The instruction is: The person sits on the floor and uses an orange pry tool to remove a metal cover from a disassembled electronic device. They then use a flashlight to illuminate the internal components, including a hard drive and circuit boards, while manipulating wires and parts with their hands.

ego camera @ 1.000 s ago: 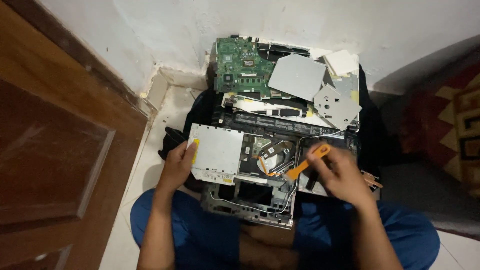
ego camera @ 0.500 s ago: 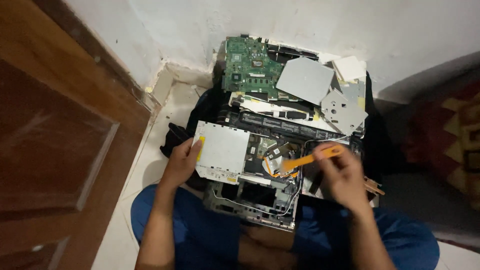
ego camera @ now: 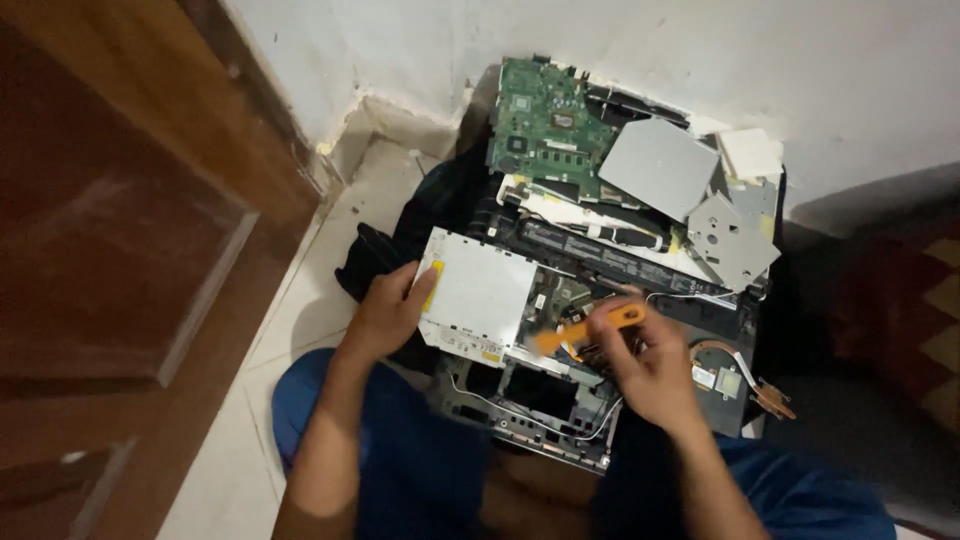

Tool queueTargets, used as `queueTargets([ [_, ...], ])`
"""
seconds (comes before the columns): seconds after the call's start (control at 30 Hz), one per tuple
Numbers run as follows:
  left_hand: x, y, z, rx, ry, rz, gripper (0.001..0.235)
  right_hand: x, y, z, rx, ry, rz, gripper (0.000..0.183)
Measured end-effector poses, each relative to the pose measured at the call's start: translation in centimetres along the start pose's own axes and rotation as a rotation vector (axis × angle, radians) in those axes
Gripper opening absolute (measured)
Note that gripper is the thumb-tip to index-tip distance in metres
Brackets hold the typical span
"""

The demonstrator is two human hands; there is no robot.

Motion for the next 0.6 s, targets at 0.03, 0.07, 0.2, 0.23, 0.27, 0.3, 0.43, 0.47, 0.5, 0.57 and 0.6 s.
queueTargets([
  [0.03,-0.1,-0.1,-0.1,-0.011,0.014,0.011,0.049,-0.3,-0.2,0.0,-0.015,0.048,-0.024,0.008],
  [0.07,0.0,-0.2,0.0,-0.018,0.027,0.017,0.051,-0.6,-0.4,-0.1,-0.026,0.091,-0.044,0.008],
  [0.2,-0.3,-0.1,0.0,-0.044,0.014,0.020,0.051,1.5,-0.5,2.6,0.006,0.061,0.002,0.008],
  [0.23,-0.5,-0.4,0.1,-0.043,0.022,0.024,0.052,1.5,-0.7,2.9,0.081,0.126,-0.021,0.008],
  [0.27,-0.5,-0.8,0.1,-0.045,0.031,0.024,0.052,1.5,-1.0,3.4,0.153,0.188,-0.043,0.009],
  [0.3,-0.3,-0.7,0.1,-0.051,0.030,0.027,0.052,1.8,-1.1,3.5,0.149,0.193,-0.045,0.009],
  [0.43,-0.4,-1.2,0.5,-0.002,0.047,0.020,0.049,2.6,-0.8,4.1,-0.015,0.164,0.008,0.007],
  [0.47,-0.6,-1.6,0.5,0.008,0.053,0.030,0.047,2.9,-0.4,4.6,-0.030,0.139,0.030,0.006],
  [0.5,-0.8,-1.5,0.6,0.005,0.057,0.039,0.047,2.4,-0.5,3.9,-0.031,0.145,0.021,0.006],
  [0.57,-0.6,-1.5,0.6,0.001,0.083,0.045,0.048,1.6,-0.7,2.2,0.016,0.277,0.024,0.008],
  [0.6,-0.5,-1.7,0.6,0.001,0.088,0.048,0.048,1.9,-0.7,2.2,0.016,0.276,0.018,0.008],
])
Point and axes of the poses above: each hand's wrist, its own x-axis towards the middle knuckle, its own z-axis out of the back of the hand, y = z × x, the point moved 4 cm from there along x, towards the middle knuckle, and after that the axes turned 5 degrees about x, right-handed, at the moved point
